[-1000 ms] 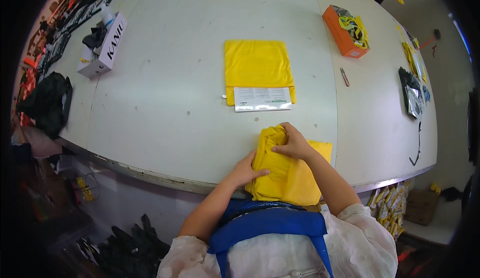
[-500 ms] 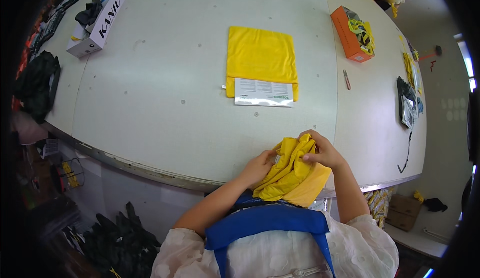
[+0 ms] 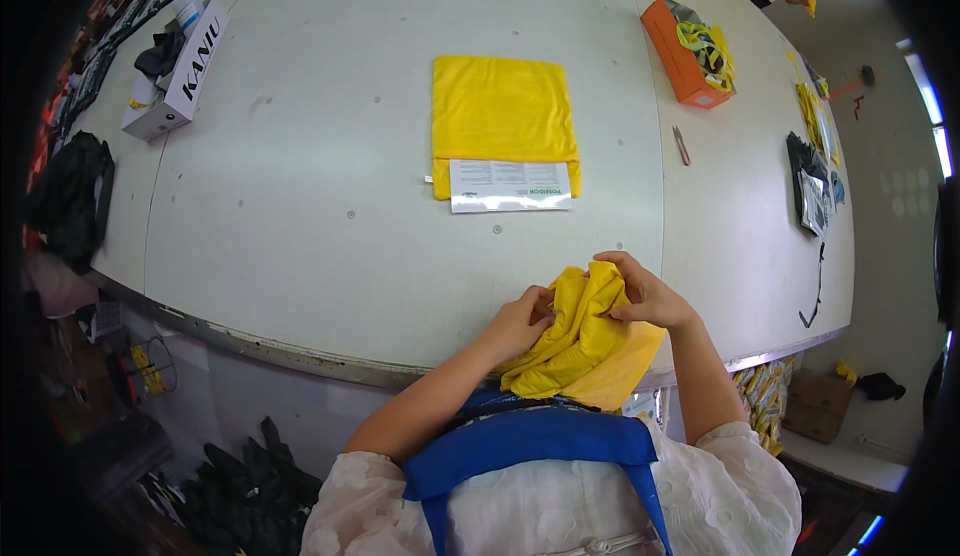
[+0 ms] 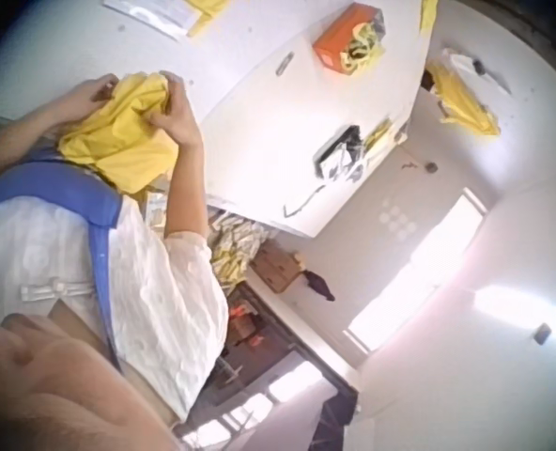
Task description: The person folds a yellow raincoat on a white table, then places it into a yellow plastic bag. The person repeats this process with another yellow raincoat, folding it and placing it into a bag. The person then picks up a pile of yellow raincoats and begins to fold them.
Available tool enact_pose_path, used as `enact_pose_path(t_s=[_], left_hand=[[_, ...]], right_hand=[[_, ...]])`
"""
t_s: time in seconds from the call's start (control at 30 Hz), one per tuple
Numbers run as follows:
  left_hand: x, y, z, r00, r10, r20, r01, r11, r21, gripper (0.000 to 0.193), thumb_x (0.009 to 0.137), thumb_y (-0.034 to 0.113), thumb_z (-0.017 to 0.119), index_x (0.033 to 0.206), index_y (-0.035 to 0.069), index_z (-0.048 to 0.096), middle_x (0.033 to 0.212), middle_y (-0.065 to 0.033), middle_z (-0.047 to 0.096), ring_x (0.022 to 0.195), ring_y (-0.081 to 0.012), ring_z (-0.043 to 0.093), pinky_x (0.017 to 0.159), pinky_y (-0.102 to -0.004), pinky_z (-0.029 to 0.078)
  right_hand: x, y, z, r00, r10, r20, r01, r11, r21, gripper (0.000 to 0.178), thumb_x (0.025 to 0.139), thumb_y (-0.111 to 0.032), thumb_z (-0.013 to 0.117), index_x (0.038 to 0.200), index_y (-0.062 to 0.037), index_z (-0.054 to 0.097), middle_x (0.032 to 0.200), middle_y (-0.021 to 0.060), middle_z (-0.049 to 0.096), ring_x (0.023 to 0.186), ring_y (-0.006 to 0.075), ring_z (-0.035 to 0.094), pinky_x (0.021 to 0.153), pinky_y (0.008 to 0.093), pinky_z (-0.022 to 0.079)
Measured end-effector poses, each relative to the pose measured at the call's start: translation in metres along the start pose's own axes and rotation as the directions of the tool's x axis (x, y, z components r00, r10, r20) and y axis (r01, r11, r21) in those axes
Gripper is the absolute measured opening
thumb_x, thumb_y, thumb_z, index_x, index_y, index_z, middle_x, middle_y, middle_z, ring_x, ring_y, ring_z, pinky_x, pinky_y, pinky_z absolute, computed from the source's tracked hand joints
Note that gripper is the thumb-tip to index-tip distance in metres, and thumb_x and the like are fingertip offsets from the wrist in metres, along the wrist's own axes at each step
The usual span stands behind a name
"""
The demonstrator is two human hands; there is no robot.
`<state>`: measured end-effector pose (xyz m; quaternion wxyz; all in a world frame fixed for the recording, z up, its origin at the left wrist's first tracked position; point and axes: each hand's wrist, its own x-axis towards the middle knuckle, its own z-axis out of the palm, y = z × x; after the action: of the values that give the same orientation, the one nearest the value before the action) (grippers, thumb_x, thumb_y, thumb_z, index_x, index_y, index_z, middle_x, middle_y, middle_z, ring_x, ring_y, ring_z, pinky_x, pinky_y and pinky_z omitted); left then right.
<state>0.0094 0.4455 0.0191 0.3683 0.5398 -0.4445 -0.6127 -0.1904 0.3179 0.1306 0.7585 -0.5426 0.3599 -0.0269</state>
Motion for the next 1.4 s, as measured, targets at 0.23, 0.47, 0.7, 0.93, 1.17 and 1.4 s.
enact_pose_path(t_s=[0.23,0.47,0.7,0.93,1.17,1.4], left_hand=[[-0.003,0.007,-0.003,0.998,-0.054,0.029,0.052,0.996,0.072,0.034,0.084,0.008,0.064,0.114,0.003,0.049,0.097,-0.0125,0.066,0.091,-0.0254,0.066,0.081,-0.0334,0.052],[-0.039,0.028,-0.005,0.999,-0.049,-0.018,0.050,0.998,0.034,0.030,0.078,0.004,0.065,0.105,0.002,0.054,0.105,-0.0128,0.059,0.088,-0.0216,0.064,0.076,-0.0320,0.054],[-0.055,0.037,0.006,0.996,0.020,0.086,-0.020,1.000,-0.001,0.039,0.076,0.003,0.066,0.114,0.002,0.057,0.105,-0.0113,0.055,0.083,-0.0181,0.062,0.076,-0.0292,0.055],[-0.051,0.041,0.007,0.988,0.043,0.150,-0.042,0.999,-0.009,0.041,0.075,0.003,0.067,0.114,0.002,0.054,0.104,-0.0105,0.054,0.082,-0.0173,0.060,0.074,-0.0292,0.055],[-0.047,0.042,0.006,0.989,0.125,0.080,-0.128,0.991,0.041,0.038,0.077,0.003,0.066,0.112,0.002,0.052,0.102,-0.0115,0.056,0.082,-0.0192,0.060,0.071,-0.0303,0.053],[-0.024,0.041,0.011,0.995,0.045,0.089,-0.067,0.961,0.268,0.036,0.081,0.012,0.069,0.113,0.002,0.054,0.100,-0.0165,0.059,0.086,-0.0275,0.063,0.074,-0.0349,0.052]], right_hand=[[-0.001,-0.029,0.017,0.997,0.069,-0.038,-0.077,0.957,-0.280,0.061,0.070,0.000,0.071,0.127,-0.0046,0.049,0.118,0.0068,0.054,0.110,0.0167,0.051,0.097,0.0289,0.042],[-0.030,0.008,0.015,0.942,-0.330,-0.058,0.304,0.915,-0.264,0.037,0.064,0.003,0.070,0.098,-0.0039,0.060,0.102,0.0101,0.061,0.104,0.0234,0.057,0.092,0.0365,0.045],[-0.059,0.027,0.017,0.876,-0.483,-0.011,0.479,0.870,-0.115,0.031,0.054,-0.001,0.069,0.084,-0.0062,0.061,0.088,0.0093,0.059,0.098,0.0322,0.057,0.091,0.0443,0.045],[-0.070,0.031,0.020,0.867,-0.495,-0.055,0.483,0.863,-0.147,0.026,0.056,-0.003,0.067,0.081,-0.0065,0.061,0.088,0.0094,0.059,0.096,0.0319,0.058,0.089,0.0439,0.045],[-0.067,0.027,0.021,0.867,-0.493,-0.063,0.484,0.866,-0.124,0.027,0.056,-0.001,0.065,0.083,-0.0052,0.060,0.091,0.0110,0.059,0.097,0.0315,0.057,0.091,0.0447,0.045],[-0.063,0.016,0.030,0.889,-0.448,-0.089,0.436,0.891,-0.125,0.032,0.055,0.006,0.063,0.085,-0.0040,0.060,0.093,0.0113,0.059,0.099,0.0299,0.057,0.092,0.0432,0.044]])
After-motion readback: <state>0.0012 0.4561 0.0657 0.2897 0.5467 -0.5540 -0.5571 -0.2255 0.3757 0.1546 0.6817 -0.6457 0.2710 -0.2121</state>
